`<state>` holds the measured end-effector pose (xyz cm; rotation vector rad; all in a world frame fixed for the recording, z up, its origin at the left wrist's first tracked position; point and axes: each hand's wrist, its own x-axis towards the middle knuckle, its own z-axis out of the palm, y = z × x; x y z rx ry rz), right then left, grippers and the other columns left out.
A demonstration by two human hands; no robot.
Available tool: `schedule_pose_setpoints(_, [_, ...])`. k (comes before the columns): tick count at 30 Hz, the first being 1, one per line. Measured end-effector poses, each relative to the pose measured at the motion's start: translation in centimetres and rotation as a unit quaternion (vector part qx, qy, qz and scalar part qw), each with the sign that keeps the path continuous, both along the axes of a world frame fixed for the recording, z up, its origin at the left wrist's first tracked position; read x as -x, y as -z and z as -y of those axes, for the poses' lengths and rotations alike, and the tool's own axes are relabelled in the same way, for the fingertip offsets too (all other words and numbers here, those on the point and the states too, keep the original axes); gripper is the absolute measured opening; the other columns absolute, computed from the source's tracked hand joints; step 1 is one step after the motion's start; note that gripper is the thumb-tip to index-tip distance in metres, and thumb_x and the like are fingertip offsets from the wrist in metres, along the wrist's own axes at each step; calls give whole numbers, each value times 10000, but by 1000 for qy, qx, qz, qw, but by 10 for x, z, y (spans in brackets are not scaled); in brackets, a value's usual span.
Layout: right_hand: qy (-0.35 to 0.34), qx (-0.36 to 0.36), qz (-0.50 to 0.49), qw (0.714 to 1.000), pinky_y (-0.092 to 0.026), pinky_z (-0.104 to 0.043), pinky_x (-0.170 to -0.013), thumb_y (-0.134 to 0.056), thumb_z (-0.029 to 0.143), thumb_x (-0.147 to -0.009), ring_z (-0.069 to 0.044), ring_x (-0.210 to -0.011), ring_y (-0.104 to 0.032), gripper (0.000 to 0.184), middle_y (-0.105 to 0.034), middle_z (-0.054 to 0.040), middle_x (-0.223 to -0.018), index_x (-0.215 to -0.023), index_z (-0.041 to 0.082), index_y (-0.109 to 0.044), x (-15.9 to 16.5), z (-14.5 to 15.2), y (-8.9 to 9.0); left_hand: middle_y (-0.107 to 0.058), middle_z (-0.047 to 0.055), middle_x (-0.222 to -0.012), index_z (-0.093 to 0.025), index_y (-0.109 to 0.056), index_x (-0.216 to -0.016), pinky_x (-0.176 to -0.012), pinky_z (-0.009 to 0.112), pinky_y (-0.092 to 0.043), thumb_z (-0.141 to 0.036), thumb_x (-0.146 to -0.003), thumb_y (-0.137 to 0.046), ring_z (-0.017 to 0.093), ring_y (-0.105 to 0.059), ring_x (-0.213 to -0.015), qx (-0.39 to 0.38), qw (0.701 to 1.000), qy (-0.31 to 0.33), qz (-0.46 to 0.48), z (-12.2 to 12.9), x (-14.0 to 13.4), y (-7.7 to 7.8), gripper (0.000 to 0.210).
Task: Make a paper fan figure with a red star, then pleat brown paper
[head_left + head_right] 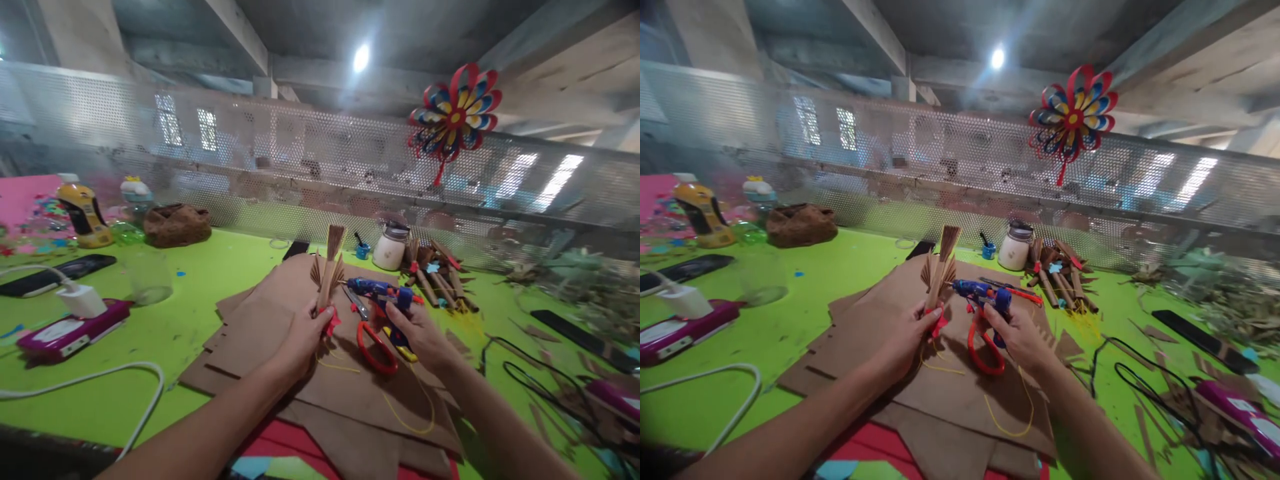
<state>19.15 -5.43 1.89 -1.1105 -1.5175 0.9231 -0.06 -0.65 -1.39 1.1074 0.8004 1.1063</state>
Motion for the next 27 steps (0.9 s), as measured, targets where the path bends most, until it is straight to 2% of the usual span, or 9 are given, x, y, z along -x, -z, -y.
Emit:
schedule_pose_setpoints(7, [-11,20,33,999,-435,-261,-586,-462,489,-860,-160,-677,-552,380,-606,-60,-721,-779,145,-602,8,9,-3,-520,-24,-668,-149,-554,-954,-420,179,-369,-358,-733,-629,61,-437,-460,-6,1000,21,-2,6,-4,2,314])
schedule_pose_setpoints(12, [-1,19,52,998,-385,-232,-539,-437,489,-873,-121,-602,-496,405,-583,-38,-671,-730,141,-587,5,6,-1,-517,-30,-634,-140,-546,-947,-423,178,-371,-341,-750,-619,64,-443,-460,-2,999,29,-12,9,-4,-4,291])
schedule_pose_setpoints(16, [2,33,81,996,-356,-221,-499,-408,501,-881,-104,-548,-460,448,-574,-31,-636,-681,139,-579,4,6,-1,-548,-16,-664,-134,-555,-964,-472,186,-399,-327,-728,-646,74,-484,-507,1,999,35,15,11,-5,-8,318])
schedule_pose_setpoints(27, [-10,13,100,995,-385,-229,-554,-413,481,-885,-122,-592,-507,438,-590,-36,-633,-668,139,-577,4,5,1,-572,-6,-638,-139,-566,-946,-489,195,-400,-334,-728,-646,85,-503,-498,7,1000,19,4,9,-5,-5,303])
